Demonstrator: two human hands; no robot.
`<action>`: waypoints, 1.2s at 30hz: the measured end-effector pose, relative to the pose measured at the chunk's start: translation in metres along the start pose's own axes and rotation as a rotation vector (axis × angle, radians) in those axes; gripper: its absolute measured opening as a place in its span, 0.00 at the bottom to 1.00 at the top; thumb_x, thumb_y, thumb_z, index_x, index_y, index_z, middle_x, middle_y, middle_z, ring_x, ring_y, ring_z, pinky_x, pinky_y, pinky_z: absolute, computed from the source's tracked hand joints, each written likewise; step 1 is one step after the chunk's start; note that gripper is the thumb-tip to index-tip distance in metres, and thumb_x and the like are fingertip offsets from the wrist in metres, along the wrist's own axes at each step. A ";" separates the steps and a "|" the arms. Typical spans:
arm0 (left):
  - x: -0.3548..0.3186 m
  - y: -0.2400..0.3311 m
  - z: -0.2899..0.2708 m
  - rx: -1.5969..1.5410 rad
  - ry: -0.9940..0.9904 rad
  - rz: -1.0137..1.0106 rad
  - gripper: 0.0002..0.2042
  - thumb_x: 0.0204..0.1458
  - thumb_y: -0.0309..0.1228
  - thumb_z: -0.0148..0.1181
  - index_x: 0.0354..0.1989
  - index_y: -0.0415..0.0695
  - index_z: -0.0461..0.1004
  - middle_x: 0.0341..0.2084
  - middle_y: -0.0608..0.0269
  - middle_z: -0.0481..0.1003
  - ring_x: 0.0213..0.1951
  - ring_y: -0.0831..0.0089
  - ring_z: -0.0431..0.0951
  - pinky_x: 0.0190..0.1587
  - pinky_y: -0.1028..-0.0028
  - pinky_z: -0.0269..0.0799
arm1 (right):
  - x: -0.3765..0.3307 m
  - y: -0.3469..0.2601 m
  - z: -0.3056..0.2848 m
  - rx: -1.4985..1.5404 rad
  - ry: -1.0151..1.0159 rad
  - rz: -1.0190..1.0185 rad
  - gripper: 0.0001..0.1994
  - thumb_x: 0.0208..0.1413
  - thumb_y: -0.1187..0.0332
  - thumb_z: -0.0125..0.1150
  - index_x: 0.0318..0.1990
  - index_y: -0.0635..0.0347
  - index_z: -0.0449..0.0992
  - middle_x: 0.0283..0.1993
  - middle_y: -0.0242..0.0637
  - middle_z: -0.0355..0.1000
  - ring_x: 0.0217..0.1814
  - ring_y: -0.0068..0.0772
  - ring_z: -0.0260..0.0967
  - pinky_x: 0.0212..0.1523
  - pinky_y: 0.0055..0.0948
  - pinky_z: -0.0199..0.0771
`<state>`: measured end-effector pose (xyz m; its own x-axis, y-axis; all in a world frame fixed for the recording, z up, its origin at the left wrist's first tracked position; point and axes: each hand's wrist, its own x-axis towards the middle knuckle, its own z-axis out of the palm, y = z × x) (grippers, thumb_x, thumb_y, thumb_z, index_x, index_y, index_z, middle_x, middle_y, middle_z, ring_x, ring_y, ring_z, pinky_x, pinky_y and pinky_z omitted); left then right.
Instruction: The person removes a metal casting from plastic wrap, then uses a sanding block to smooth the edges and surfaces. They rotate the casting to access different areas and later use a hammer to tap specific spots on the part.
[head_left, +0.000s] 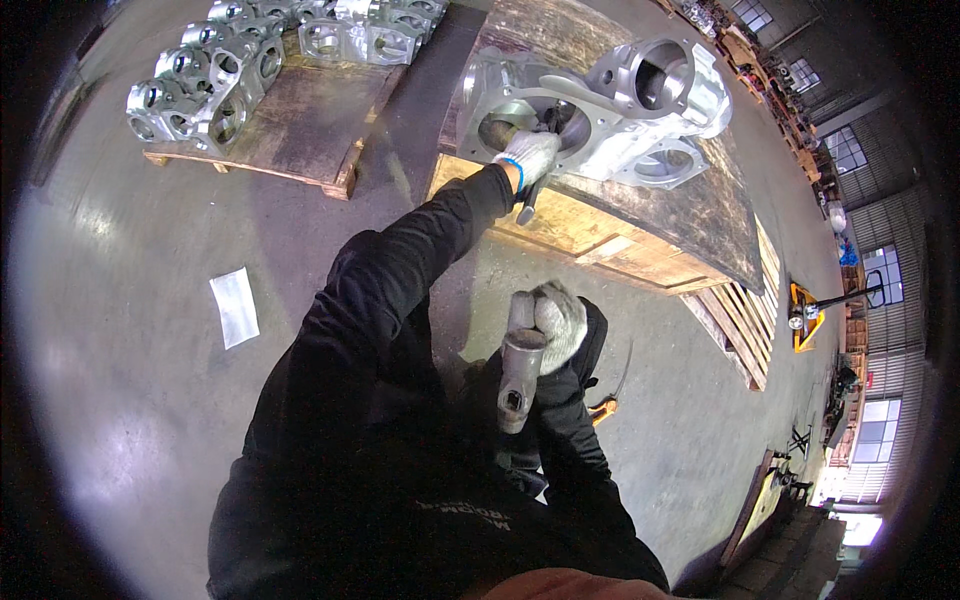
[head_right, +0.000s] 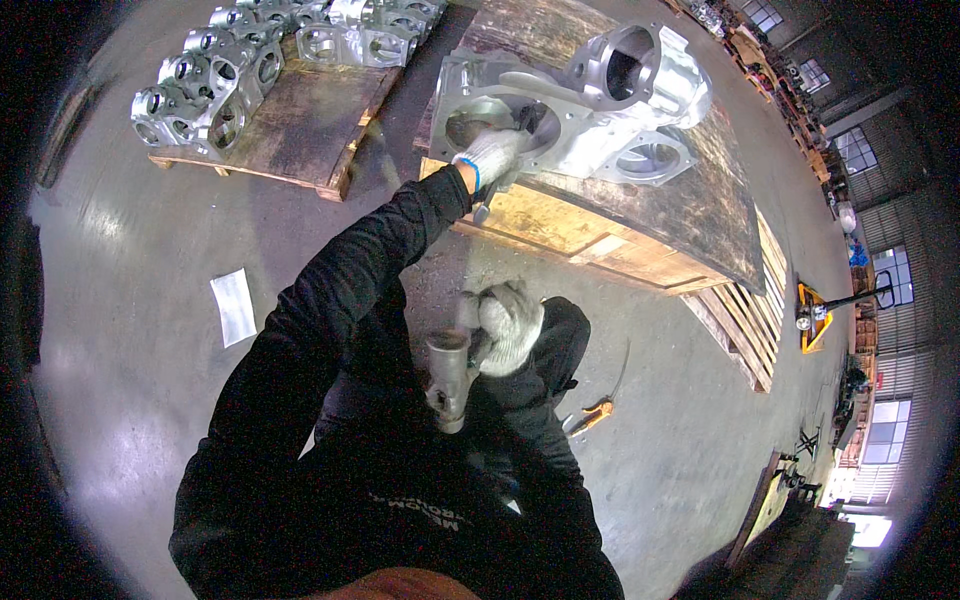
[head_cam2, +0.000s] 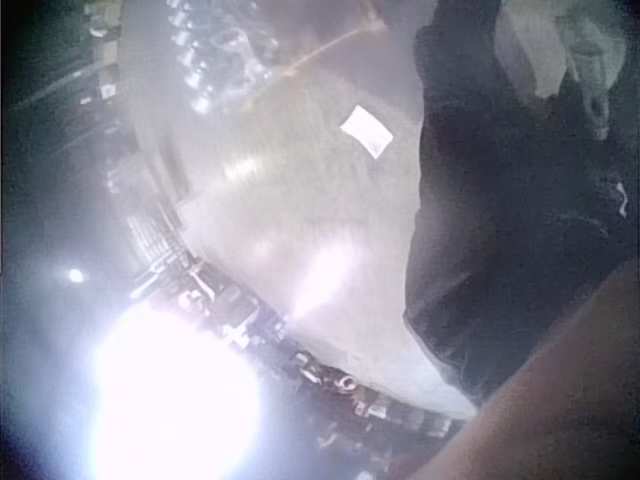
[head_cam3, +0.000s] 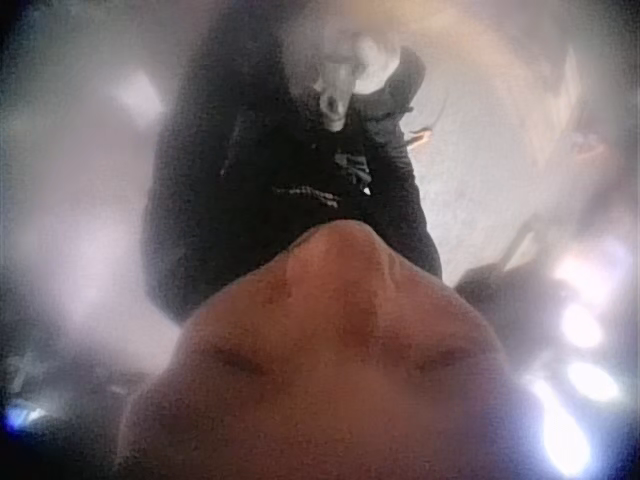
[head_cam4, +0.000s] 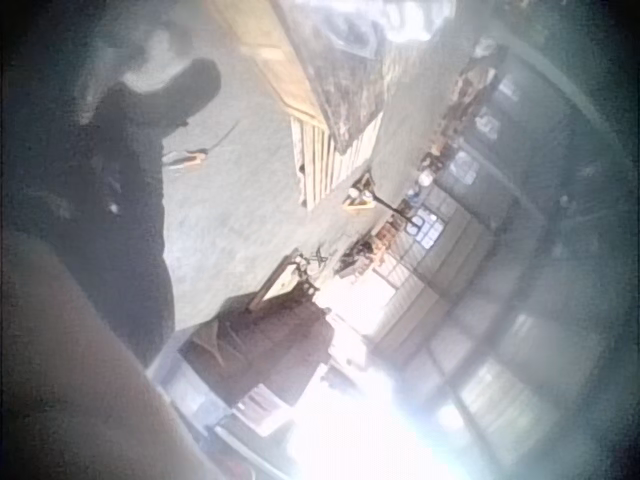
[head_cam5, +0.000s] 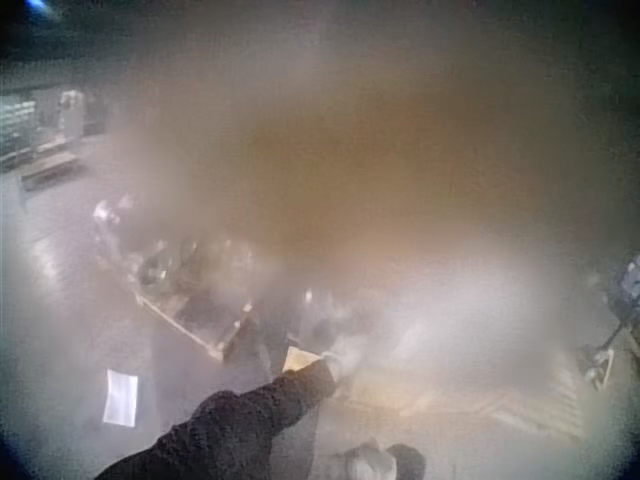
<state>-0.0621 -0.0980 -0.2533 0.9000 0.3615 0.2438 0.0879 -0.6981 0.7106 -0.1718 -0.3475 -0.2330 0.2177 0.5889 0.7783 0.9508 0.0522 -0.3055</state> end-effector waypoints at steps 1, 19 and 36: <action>-0.001 0.002 -0.003 0.019 -0.001 0.012 0.14 0.68 0.36 0.45 0.46 0.43 0.77 0.28 0.54 0.80 0.31 0.61 0.81 0.34 0.61 0.75 | -0.001 0.000 -0.001 -0.142 0.025 0.002 0.10 0.49 0.63 0.64 0.31 0.60 0.77 0.22 0.42 0.70 0.22 0.43 0.71 0.24 0.35 0.70; 0.006 -0.008 0.000 -0.179 0.018 -0.045 0.17 0.66 0.42 0.48 0.41 0.40 0.77 0.28 0.51 0.79 0.31 0.55 0.81 0.34 0.60 0.75 | -0.011 0.012 0.031 -0.133 0.087 0.129 0.04 0.54 0.72 0.64 0.29 0.60 0.76 0.23 0.42 0.69 0.22 0.47 0.70 0.24 0.39 0.70; 0.013 0.024 0.013 -0.865 0.219 -0.478 0.13 0.51 0.32 0.53 0.35 0.33 0.76 0.25 0.44 0.77 0.31 0.53 0.79 0.36 0.60 0.71 | -0.028 0.017 0.042 -0.275 0.004 0.268 0.06 0.65 0.66 0.58 0.42 0.59 0.72 0.35 0.36 0.71 0.38 0.32 0.71 0.42 0.37 0.69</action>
<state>-0.0428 -0.1182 -0.2418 0.7459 0.6518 -0.1371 0.0006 0.2052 0.9787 -0.1715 -0.3297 -0.2830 0.4671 0.5488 0.6933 0.8835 -0.3220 -0.3403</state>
